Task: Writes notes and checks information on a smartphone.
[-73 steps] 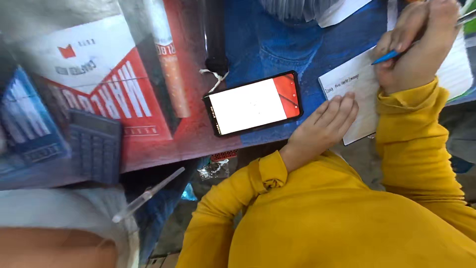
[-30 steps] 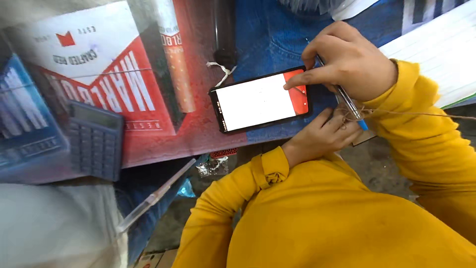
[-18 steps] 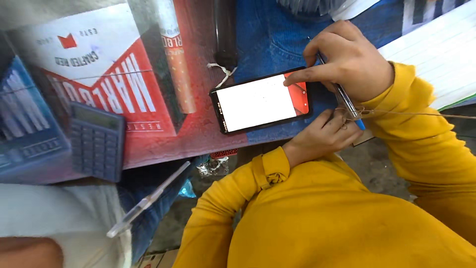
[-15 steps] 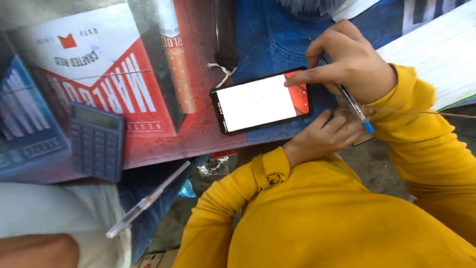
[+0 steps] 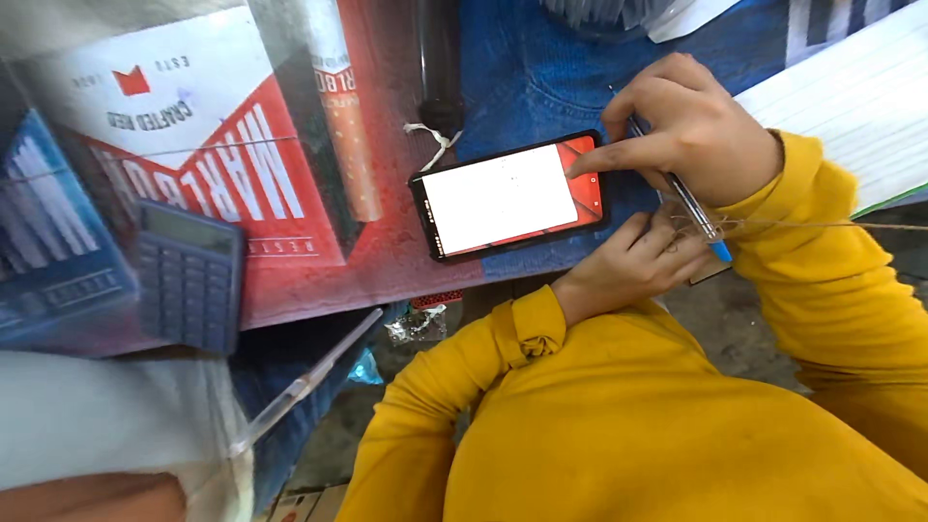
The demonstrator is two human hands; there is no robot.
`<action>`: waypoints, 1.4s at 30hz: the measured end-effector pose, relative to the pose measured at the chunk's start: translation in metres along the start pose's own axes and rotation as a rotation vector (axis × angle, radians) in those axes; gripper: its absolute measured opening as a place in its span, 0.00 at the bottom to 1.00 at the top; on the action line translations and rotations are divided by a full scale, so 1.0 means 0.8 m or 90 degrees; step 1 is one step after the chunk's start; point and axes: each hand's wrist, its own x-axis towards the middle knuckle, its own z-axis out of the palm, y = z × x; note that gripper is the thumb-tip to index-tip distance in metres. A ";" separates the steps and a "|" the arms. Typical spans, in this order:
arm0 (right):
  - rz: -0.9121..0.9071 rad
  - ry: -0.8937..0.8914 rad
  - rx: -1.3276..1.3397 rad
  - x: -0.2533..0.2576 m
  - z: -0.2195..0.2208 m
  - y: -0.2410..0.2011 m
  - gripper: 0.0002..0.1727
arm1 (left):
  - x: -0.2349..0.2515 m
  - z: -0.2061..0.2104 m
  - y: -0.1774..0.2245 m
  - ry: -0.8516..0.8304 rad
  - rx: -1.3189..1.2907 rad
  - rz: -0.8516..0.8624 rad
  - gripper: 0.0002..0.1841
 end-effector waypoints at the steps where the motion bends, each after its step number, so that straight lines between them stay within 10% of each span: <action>1: -0.002 -0.003 -0.001 -0.001 0.000 0.000 0.25 | 0.000 0.000 0.000 -0.004 0.003 0.001 0.14; 13: 0.284 0.454 0.589 -0.046 -0.003 0.002 0.07 | -0.003 0.007 0.004 -0.043 -0.009 -0.031 0.18; 18: 0.347 0.371 0.523 -0.033 0.002 -0.017 0.29 | -0.003 0.010 0.003 -0.027 -0.019 -0.028 0.14; 42: 0.345 0.441 0.137 -0.034 0.034 -0.023 0.29 | -0.003 0.010 0.003 0.002 -0.045 -0.028 0.12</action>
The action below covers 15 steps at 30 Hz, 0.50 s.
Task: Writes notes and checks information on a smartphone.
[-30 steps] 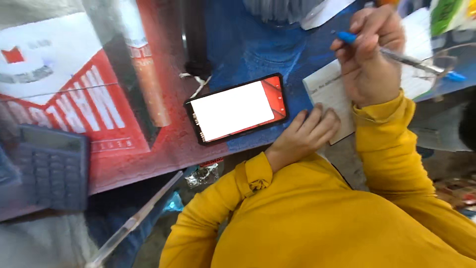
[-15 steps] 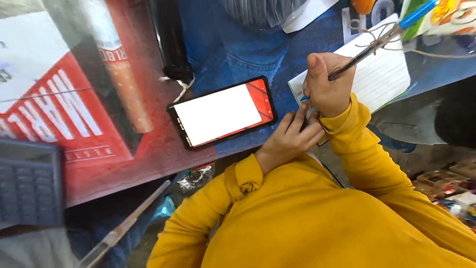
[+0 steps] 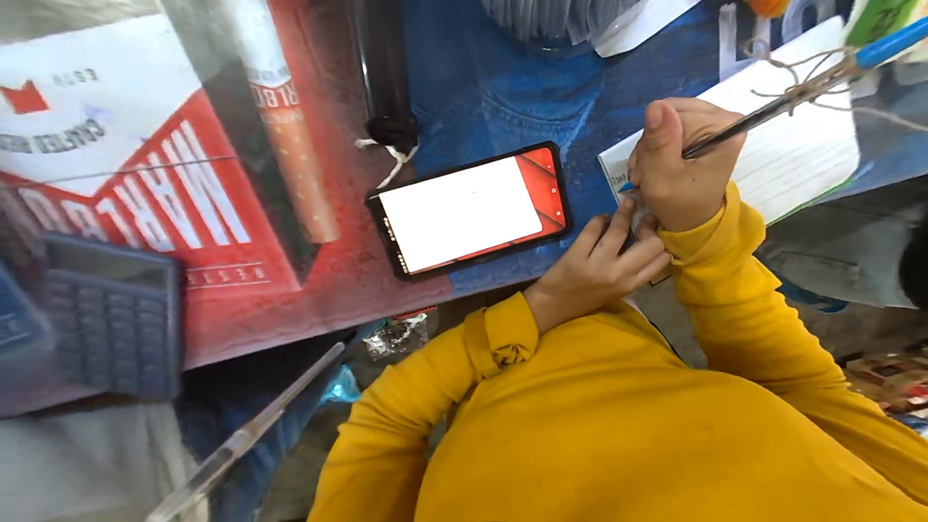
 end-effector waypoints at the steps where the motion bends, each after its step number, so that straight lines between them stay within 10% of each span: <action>1: 0.000 -0.005 0.001 0.000 -0.001 0.000 0.29 | 0.001 0.001 0.000 0.011 0.004 0.000 0.12; 15: 0.019 -0.019 -0.008 0.002 -0.003 -0.003 0.27 | 0.002 0.000 0.001 0.019 0.003 -0.008 0.12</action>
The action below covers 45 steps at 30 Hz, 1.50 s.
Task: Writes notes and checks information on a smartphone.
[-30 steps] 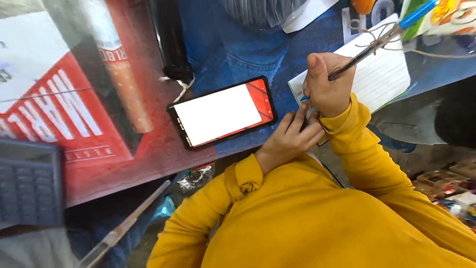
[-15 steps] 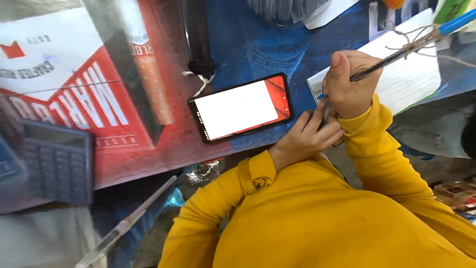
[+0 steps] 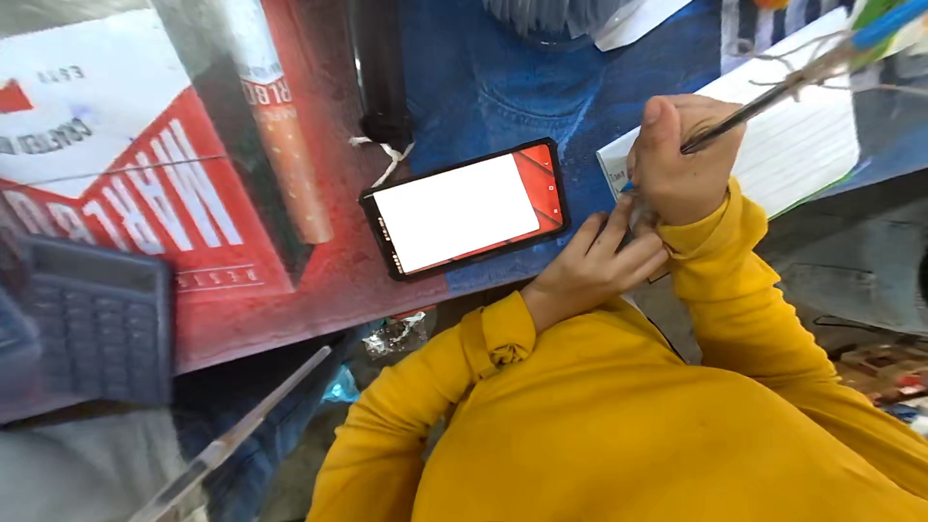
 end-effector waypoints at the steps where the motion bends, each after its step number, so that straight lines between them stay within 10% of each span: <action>1: -0.001 0.001 -0.001 0.000 0.000 0.000 0.27 | 0.000 0.001 0.000 0.004 0.002 0.000 0.12; 45: 0.056 0.048 -0.007 0.000 -0.006 0.004 0.26 | 0.000 -0.005 0.000 -0.049 0.026 0.005 0.13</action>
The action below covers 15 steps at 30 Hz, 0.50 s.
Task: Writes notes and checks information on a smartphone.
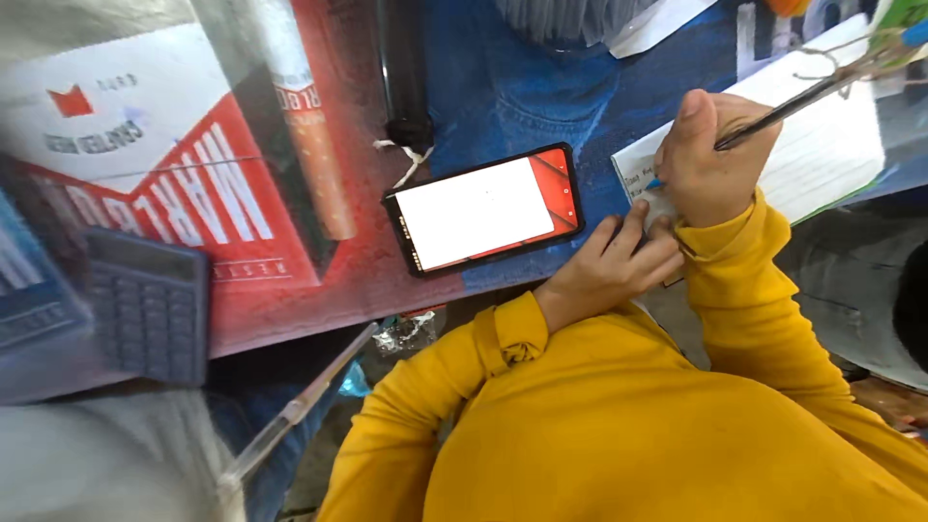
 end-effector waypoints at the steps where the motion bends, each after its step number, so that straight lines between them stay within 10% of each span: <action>1: 0.006 -0.001 -0.006 0.000 0.000 0.000 0.26 | 0.000 0.001 0.000 0.004 0.006 0.004 0.13; 15: -0.142 -0.162 0.023 0.008 -0.017 0.008 0.28 | 0.006 -0.002 0.001 -0.036 0.043 -0.030 0.16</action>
